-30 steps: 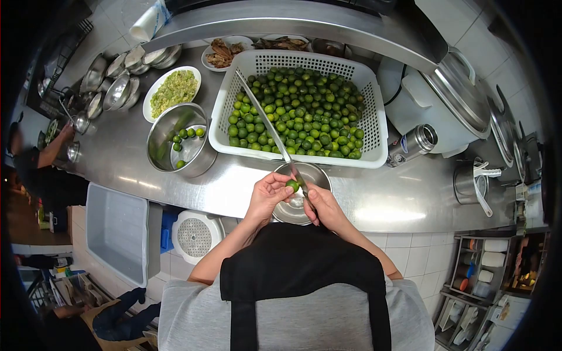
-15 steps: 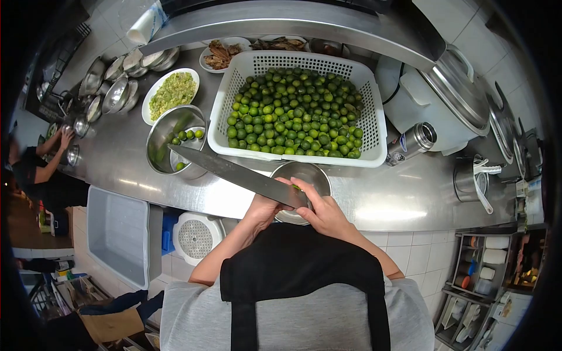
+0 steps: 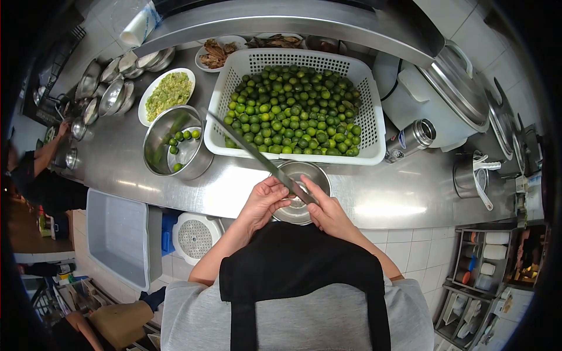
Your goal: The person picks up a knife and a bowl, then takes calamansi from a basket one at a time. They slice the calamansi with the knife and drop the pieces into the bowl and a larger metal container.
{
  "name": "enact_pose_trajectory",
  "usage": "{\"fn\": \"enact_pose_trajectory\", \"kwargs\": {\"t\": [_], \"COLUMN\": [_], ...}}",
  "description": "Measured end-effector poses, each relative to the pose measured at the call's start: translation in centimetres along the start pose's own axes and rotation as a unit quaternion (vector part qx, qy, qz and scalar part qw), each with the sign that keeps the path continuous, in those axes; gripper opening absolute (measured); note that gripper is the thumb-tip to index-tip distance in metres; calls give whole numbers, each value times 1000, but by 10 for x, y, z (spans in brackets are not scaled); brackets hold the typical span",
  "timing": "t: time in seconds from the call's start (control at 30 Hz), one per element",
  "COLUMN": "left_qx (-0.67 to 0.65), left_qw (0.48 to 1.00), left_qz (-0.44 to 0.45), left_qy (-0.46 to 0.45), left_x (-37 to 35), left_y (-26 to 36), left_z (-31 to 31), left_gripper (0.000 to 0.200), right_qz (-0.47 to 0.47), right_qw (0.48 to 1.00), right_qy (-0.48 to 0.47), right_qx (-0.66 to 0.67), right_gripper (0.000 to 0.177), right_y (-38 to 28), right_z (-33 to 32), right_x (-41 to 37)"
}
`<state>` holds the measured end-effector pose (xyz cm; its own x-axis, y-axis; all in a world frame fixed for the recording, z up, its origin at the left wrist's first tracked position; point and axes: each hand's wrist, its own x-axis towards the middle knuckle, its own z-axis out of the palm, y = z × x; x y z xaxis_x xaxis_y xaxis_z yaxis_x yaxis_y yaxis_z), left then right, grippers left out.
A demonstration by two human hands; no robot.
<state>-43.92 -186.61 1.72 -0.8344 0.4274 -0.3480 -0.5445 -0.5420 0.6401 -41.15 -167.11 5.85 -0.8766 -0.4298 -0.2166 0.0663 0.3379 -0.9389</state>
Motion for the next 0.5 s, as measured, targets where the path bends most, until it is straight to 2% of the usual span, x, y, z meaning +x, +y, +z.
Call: {"fn": "enact_pose_trajectory", "kwargs": {"t": [0.03,0.1,0.23,0.33,0.4,0.43,0.5], "left_qx": [15,32,18,24,22,21,-7], "left_qw": [1000,999,999,999,999,999,999], "left_qz": [7,14,8,7,13,13,21], "left_qy": [0,0,29,38,30,30,35], "left_x": [-2,-3,-3,-2,-2,-3,-2], "left_y": [2,4,2,1,0,1,3], "left_z": [5,10,10,9,9,10,10], "left_gripper": [23,24,22,19,18,18,21], "right_qz": [0,-110,-70,-96,-154,-153,-65], "right_qw": [1000,994,996,994,977,977,984], "right_qy": [1,18,-8,1,62,62,54], "right_qx": [1,-14,-49,-56,-135,-135,-159], "right_gripper": [60,64,66,70,72,72,73], "right_y": [-1,-4,-9,-3,1,2,6], "right_z": [2,7,7,10,12,12,8], "right_x": [2,6,8,8,7,5,-3]}}
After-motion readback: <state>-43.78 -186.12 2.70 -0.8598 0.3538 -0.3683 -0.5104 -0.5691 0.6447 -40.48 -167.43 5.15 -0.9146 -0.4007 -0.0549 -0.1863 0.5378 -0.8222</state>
